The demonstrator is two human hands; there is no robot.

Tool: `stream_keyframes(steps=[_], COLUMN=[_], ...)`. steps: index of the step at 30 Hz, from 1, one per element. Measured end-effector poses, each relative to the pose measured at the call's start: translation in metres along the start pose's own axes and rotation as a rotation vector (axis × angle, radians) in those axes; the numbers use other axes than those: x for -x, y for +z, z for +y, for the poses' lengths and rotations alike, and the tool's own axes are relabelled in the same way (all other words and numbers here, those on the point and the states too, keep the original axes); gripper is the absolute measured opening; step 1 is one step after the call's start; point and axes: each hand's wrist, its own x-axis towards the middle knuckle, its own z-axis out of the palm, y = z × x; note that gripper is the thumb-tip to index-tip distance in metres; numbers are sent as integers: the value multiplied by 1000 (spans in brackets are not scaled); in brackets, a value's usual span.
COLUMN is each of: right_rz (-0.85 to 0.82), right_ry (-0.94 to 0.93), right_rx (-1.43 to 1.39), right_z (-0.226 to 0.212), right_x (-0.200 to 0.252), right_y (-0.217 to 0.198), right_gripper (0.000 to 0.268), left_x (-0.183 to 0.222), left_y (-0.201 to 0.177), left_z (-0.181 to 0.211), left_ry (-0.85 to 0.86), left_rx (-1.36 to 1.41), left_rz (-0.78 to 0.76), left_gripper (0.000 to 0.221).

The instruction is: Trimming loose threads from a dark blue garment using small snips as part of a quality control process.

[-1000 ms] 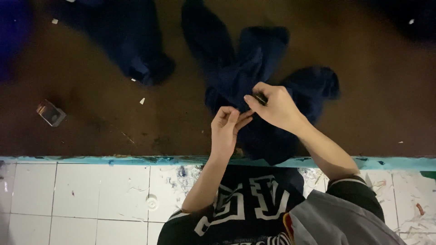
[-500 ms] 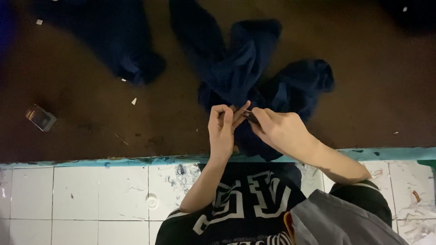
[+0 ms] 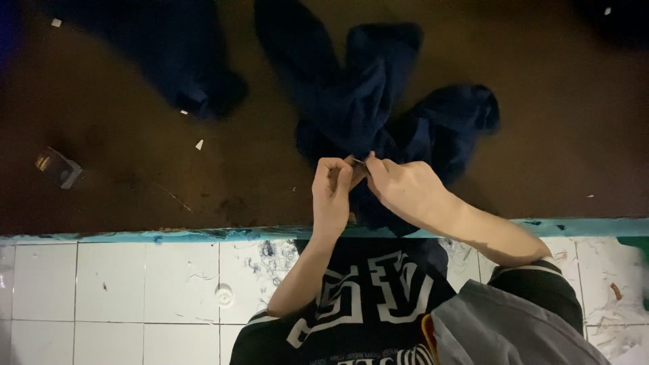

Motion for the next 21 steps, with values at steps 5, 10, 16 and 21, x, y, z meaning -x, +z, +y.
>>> stream_keyframes(steps=[5,10,16,21], right_rz=[24,76,139,-161], right_ry=[81,230,290,142], right_rx=[-115,-85,-375,-364], right_z=[17,50,52,65], right_x=[3,-1,-55,-63], right_y=[-14,-10,-5,57], right_gripper=[14,35,53,17], left_x=[20,47,23,-27], left_y=[-22,-73,-75,-65], left_z=[69,78,96,74], left_ry=[-67,-345,-365,-102], left_rx=[-241,-761,-776,-731], left_rz=[-26,-422,-671,-226], left_gripper=[9,10,42,28])
